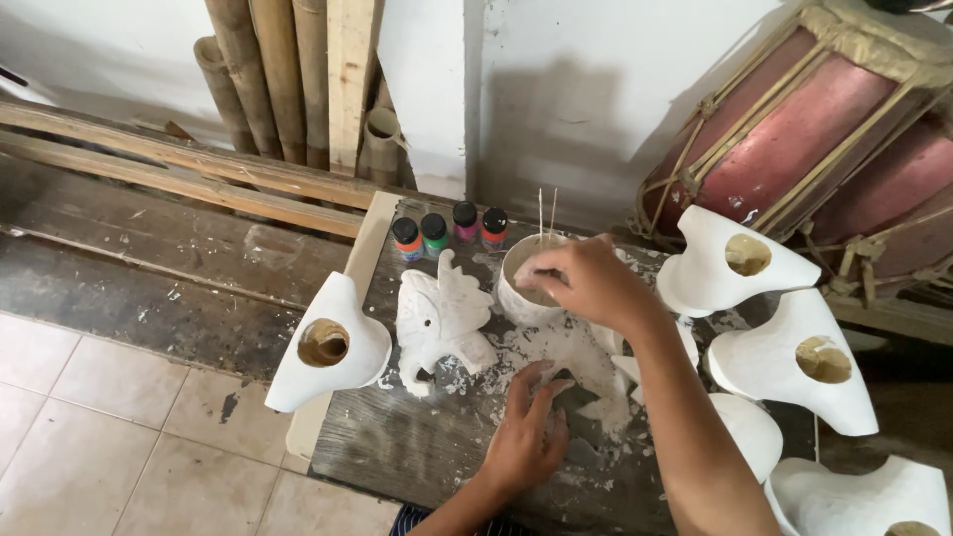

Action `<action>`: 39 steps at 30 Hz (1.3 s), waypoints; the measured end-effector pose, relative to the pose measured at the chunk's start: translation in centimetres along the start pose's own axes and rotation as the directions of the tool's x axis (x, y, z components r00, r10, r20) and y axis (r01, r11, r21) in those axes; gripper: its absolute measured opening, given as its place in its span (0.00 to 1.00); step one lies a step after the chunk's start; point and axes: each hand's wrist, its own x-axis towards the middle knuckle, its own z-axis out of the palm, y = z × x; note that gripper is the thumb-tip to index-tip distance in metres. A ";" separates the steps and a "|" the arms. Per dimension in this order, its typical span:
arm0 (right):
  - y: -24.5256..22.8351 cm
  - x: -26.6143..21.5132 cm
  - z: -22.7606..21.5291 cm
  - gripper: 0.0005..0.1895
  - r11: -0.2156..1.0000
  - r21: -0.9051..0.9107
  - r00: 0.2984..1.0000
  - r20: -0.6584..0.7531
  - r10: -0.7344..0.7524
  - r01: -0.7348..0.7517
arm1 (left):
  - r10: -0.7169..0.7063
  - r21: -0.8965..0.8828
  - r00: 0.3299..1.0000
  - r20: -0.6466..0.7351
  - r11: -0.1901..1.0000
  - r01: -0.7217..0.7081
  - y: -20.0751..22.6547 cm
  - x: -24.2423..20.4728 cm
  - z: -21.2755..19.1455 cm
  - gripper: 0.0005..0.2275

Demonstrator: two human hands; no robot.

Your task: Cleaning and refining plaster molds using hands and a small brush

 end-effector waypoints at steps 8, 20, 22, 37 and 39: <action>-0.3 -2.7 -0.8 0.06 0.983 -0.036 0.945 -0.272 -0.181 0.178 | -0.026 -0.001 1.000 0.009 1.000 0.026 -0.1 -0.1 0.1 0.16; 1.8 -17.5 5.6 0.10 0.980 0.181 0.507 -0.839 0.199 -0.084 | 0.001 0.014 1.000 -0.026 1.000 -0.001 -0.5 -0.2 0.5 0.16; 2.6 -18.1 7.2 0.10 0.976 0.096 0.507 -0.842 0.183 -0.194 | -0.002 0.014 1.000 -0.027 1.000 0.003 -0.5 -0.3 0.5 0.16; 4.5 -17.5 11.4 0.11 0.971 -0.180 0.602 -0.797 -0.049 -0.160 | 0.016 0.013 0.999 -0.040 1.000 -0.015 -0.7 -0.4 0.3 0.15; 4.8 -17.1 11.6 0.11 0.962 -0.200 0.643 -0.765 -0.035 -0.186 | 0.014 0.021 0.999 -0.040 1.000 -0.013 -0.6 -0.3 0.1 0.15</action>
